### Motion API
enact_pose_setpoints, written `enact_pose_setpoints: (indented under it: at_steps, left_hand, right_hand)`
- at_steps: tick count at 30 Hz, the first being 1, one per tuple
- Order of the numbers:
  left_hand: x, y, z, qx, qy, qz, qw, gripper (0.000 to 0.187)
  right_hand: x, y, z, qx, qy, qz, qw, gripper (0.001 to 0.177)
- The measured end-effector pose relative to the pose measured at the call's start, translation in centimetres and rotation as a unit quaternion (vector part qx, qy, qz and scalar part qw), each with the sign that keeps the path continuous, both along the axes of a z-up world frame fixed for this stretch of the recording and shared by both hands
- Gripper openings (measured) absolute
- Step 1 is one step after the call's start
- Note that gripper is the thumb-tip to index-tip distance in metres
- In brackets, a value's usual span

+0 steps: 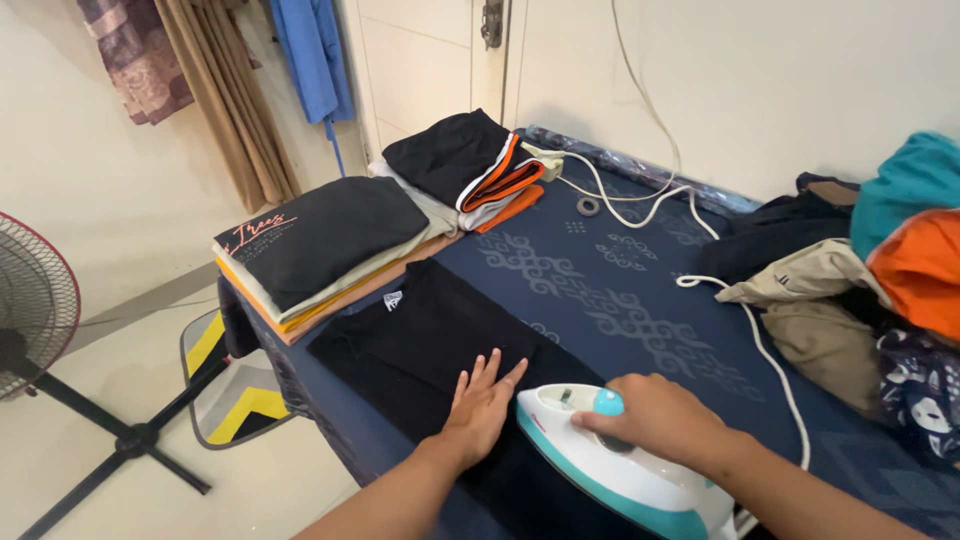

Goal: The person irons a black t-shirt on a patterned ironing board, smoothing it with both hands and using a teal and white iron. After finishing the t-shirt, the person picks up a teal and orange jacket from a pile of clothes and begins ironing it.

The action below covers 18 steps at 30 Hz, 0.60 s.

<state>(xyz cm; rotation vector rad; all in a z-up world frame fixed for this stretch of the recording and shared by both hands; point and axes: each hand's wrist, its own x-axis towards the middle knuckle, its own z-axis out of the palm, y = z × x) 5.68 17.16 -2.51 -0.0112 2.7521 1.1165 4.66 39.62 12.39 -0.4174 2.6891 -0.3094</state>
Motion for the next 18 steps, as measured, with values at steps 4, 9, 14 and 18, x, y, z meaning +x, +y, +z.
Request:
enact_pose_setpoints:
  at_steps: [4,9,14,18]
  left_hand:
    - [-0.3,0.3,-0.3,-0.041,0.02,-0.005,0.999,0.059]
    - [-0.2,0.8,0.2,-0.005,0.023,0.03,0.999,0.057]
    - [0.9,4.2,1.2,-0.171,0.052,0.03,0.983,0.06]
    - [3.2,8.2,1.1,-0.276,0.083,-0.016,0.957,0.067]
  right_hand:
    - [0.5,0.8,0.3,-0.02,-0.014,0.001,1.0,0.055]
    - [2.1,4.9,0.1,0.034,-0.06,0.009,0.998,0.056]
    - [4.5,11.5,-0.1,0.081,-0.083,-0.05,0.992,0.057]
    - [5.8,14.9,-0.6,0.087,-0.021,-0.105,0.99,0.055]
